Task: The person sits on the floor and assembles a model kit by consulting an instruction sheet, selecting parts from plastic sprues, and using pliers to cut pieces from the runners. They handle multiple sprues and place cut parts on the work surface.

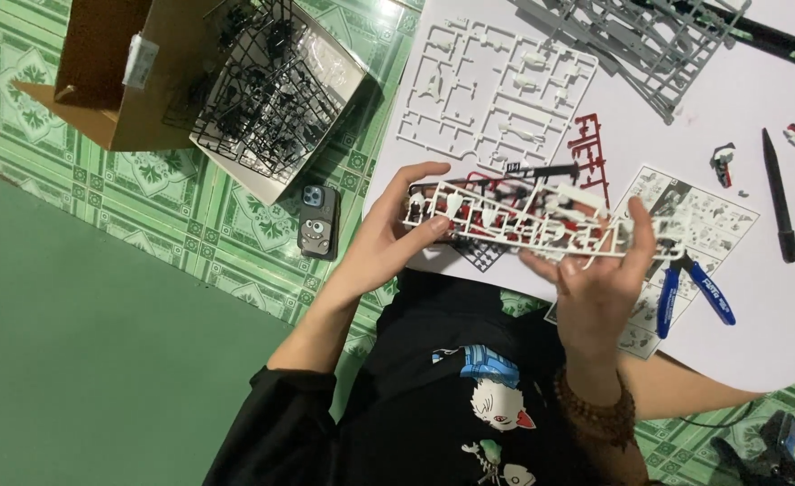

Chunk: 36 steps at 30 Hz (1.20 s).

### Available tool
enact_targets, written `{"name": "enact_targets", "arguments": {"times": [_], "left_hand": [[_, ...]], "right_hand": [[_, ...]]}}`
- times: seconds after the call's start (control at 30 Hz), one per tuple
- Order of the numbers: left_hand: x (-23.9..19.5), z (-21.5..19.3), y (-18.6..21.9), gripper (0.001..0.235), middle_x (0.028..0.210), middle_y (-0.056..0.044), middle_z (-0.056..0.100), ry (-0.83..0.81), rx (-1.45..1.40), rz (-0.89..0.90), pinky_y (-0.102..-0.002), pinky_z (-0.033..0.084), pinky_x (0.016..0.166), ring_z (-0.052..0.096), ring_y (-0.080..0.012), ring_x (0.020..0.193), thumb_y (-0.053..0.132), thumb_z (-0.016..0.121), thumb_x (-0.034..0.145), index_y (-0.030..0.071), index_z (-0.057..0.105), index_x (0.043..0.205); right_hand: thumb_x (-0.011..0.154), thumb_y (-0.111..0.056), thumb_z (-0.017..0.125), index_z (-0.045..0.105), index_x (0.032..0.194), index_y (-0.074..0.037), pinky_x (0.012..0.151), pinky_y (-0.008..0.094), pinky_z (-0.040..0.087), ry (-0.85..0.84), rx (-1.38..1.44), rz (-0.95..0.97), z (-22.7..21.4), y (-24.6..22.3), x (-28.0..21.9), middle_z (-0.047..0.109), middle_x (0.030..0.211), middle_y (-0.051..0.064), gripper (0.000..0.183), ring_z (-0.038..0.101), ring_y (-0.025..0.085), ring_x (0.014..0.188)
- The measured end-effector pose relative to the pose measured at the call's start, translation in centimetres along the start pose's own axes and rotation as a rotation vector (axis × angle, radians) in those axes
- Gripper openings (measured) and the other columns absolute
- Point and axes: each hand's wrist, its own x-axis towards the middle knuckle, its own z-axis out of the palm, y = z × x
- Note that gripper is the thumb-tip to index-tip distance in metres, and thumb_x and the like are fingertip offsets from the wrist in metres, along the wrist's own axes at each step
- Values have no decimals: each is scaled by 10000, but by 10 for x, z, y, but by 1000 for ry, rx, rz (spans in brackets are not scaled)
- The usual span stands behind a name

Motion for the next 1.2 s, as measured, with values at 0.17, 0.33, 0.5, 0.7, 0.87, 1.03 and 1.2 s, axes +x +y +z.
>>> {"name": "enact_targets", "arguments": {"times": [0.17, 0.33, 0.5, 0.7, 0.87, 1.03, 1.2], "left_hand": [[-4, -4, 4, 483, 1138, -151, 630, -20, 67, -83, -410, 531, 883, 574, -197, 1038, 209, 648, 909, 83, 474, 1341], [-4, 0, 6, 460, 1104, -164, 664, -19, 140, -92, -425, 541, 859, 623, -227, 1014, 227, 656, 904, 100, 495, 1316], [-3, 5, 8, 430, 1071, -194, 659, -7, 111, -145, -342, 598, 704, 633, -213, 892, 223, 643, 905, 93, 505, 1290], [-2, 5, 0, 441, 1053, -225, 627, 9, 80, -124, -358, 616, 672, 625, -218, 855, 204, 649, 904, 76, 493, 1297], [1, 7, 8, 433, 1053, -86, 588, -34, 154, -115, -209, 497, 601, 639, -129, 746, 153, 614, 897, 80, 450, 1291], [1, 7, 6, 439, 1049, -62, 574, -13, 151, -79, -233, 479, 718, 610, -121, 811, 129, 636, 875, 93, 478, 1283], [2, 9, 1, 354, 984, -62, 638, -7, 121, -38, -218, 508, 683, 632, -114, 774, 109, 668, 859, 76, 536, 1186]], "right_hand": [[790, -49, 590, 96, 1484, -104, 818, 567, 558, 100, 49, 169, 30, -18, -15, 349, 1350, 278, 853, 495, 188, 912], [820, -46, 570, 68, 1493, -73, 781, 577, 581, 107, 15, 160, 38, -30, -16, 379, 1347, 300, 840, 467, 166, 903], [870, -55, 498, 98, 1489, -67, 834, 495, 593, 106, -28, 98, 34, -29, -17, 427, 1327, 307, 737, 568, 258, 994], [866, -62, 520, 166, 1473, -59, 855, 428, 592, 111, -33, 24, 15, -8, -19, 485, 1270, 285, 703, 586, 264, 1031], [839, 52, 399, 190, 1463, -48, 976, 338, 439, 98, -100, 85, 35, -35, -18, 430, 1334, 203, 666, 495, 233, 1114], [867, 29, 415, 218, 1447, -47, 973, 346, 457, 62, -170, 16, 37, -39, -17, 486, 1300, 209, 617, 534, 244, 1073], [824, 103, 396, 266, 1448, -114, 1010, 333, 442, 97, -131, 15, 32, -35, -19, 446, 1300, 128, 672, 493, 204, 1133]]}}
